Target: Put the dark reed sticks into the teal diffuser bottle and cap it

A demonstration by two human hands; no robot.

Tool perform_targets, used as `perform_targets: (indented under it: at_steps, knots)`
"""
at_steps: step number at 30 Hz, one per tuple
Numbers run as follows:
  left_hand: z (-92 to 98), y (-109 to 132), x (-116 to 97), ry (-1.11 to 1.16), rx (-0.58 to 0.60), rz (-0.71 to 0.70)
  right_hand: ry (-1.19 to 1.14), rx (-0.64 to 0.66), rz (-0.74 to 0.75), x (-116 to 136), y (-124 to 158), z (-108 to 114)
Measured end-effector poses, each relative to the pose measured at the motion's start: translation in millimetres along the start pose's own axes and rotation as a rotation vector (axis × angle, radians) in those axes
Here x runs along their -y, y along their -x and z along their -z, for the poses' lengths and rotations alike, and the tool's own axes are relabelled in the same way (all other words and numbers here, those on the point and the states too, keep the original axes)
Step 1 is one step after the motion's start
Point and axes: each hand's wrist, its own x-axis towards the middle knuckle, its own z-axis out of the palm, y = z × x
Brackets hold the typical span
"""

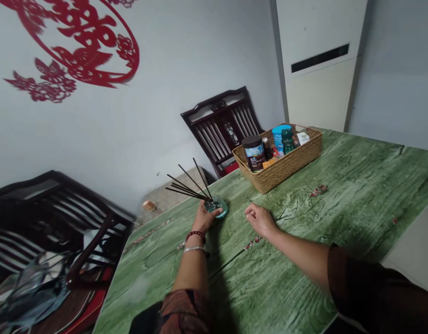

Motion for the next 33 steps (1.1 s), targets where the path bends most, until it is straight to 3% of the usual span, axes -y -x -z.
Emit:
perform_targets:
  at_steps: [3, 6, 12, 15, 18, 23, 27, 29, 33]
  knots:
    - [-4.3, -9.4, -1.2, 0.059, -0.017, 0.005, -0.003, -0.014, 0.007, -0.8, -0.1, -1.8]
    - [-5.5, 0.6, -7.7, 0.139, -0.085, 0.022, -0.041, -0.015, 0.004, 0.4, 0.0, -1.1]
    - [-1.7, 79.6, -19.7, 0.451, -0.234, 0.080, -0.210, -0.034, -0.034, 5.6, -2.4, 9.1]
    - [-1.5, 122.7, -25.8, 0.993, -0.144, 0.073, -0.378, -0.045, -0.078, 8.6, -1.2, 14.9]
    - [1.5, 146.0, -37.4, 1.290, -0.001, 0.014, -0.698, 0.057, -0.138, 21.3, 2.2, 22.4]
    - [7.5, 147.1, -62.5, 1.439, 0.125, -0.136, -1.176, 0.431, -0.037, 74.9, -2.5, 43.5]
    - [-1.8, 140.6, -62.9, 1.466, 0.160, -0.148, -1.330, 0.562, 0.099, 102.7, -18.0, 46.7]
    - [-9.2, 138.0, -54.6, 1.465, 0.168, -0.110, -1.387, 0.581, 0.094, 93.8, -23.6, 36.4]
    - [-19.7, 134.4, -34.2, 1.472, 0.158, -0.030, -1.455, 0.586, -0.067, 45.5, -24.0, 6.2]
